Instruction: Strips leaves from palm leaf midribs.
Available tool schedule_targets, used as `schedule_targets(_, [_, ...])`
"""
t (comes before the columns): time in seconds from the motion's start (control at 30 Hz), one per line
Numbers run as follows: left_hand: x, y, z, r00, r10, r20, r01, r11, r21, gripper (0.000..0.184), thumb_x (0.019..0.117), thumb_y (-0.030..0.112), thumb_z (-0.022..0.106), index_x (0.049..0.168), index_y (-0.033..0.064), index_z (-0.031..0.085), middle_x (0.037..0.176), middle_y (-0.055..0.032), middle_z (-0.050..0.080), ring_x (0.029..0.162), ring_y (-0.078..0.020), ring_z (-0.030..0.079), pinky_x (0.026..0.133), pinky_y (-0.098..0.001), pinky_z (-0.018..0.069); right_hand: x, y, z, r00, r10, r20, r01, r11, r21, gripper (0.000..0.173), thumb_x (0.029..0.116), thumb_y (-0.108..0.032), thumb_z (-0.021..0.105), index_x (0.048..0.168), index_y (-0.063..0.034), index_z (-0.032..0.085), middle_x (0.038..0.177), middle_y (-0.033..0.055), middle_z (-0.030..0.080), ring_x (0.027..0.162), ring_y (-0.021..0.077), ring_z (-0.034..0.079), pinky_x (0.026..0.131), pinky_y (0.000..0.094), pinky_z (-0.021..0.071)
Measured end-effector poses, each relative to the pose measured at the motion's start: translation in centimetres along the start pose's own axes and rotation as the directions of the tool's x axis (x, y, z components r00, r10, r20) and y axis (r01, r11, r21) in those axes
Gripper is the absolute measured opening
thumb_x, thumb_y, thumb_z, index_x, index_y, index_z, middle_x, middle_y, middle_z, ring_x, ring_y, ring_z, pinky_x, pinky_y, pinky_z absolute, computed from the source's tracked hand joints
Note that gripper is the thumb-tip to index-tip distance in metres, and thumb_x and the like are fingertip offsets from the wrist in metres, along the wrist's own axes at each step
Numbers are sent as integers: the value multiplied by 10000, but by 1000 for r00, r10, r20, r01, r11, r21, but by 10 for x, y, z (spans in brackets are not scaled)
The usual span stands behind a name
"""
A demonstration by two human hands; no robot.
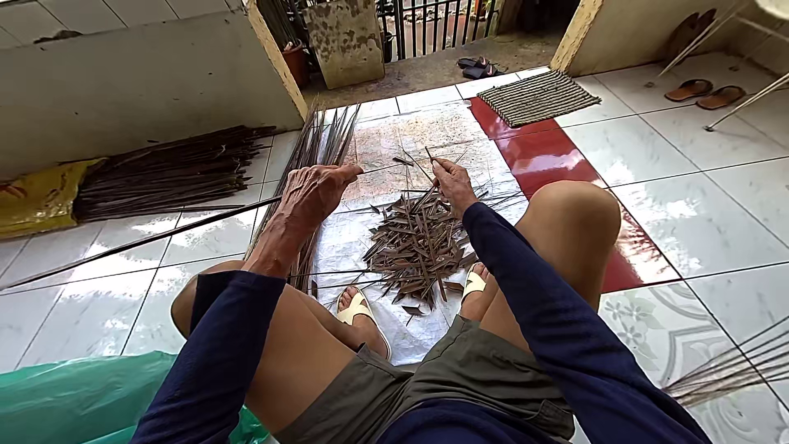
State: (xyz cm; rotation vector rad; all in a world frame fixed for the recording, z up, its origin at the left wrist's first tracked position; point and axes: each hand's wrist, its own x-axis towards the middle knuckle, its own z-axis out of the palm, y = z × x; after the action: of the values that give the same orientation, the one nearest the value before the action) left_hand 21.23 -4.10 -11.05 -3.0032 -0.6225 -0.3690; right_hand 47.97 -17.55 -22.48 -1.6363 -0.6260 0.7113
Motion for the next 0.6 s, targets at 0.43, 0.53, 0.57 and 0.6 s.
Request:
schedule_targets(0.43, [-8, -17, -21, 982, -187, 27, 189, 976, -109, 339, 1104, 380, 445, 1197, 202, 718, 866, -126, 718, 844, -350, 705, 750, -618, 518, -2, 23, -18, 972, 208, 112, -175, 952, -251, 358, 1081, -367, 487, 1203, -85, 670, 783, 48, 586, 551, 122, 443, 507, 313, 391])
schedule_targets(0.53, [-5, -23, -23, 966, -257, 39, 260, 954, -148, 348, 1100, 382, 448, 1135, 169, 720, 805, -108, 693, 796, -331, 685, 745, -608, 508, -11, 18, -12, 934, 218, 282, -115, 933, -340, 351, 1083, -371, 512, 1144, -73, 686, 776, 38, 591, 524, 98, 429, 487, 283, 378])
schedule_targets(0.57, [-4, -24, -23, 961, -272, 42, 275, 947, -168, 350, 1099, 381, 446, 1106, 157, 715, 788, -100, 687, 783, -322, 681, 740, -606, 506, -12, 17, -10, 942, 149, 300, -48, 947, -318, 354, 1068, -384, 545, 1133, -67, 691, 790, 42, 590, 560, 108, 452, 521, 301, 402])
schedule_targets(0.6, [-3, -25, -22, 959, -281, 44, 284, 937, -201, 352, 1099, 378, 443, 1083, 151, 713, 769, -87, 680, 759, -303, 676, 728, -595, 508, -12, 14, -7, 954, 65, 294, 19, 962, -273, 368, 1037, -404, 602, 1163, -70, 695, 838, 57, 608, 633, 133, 495, 589, 341, 439])
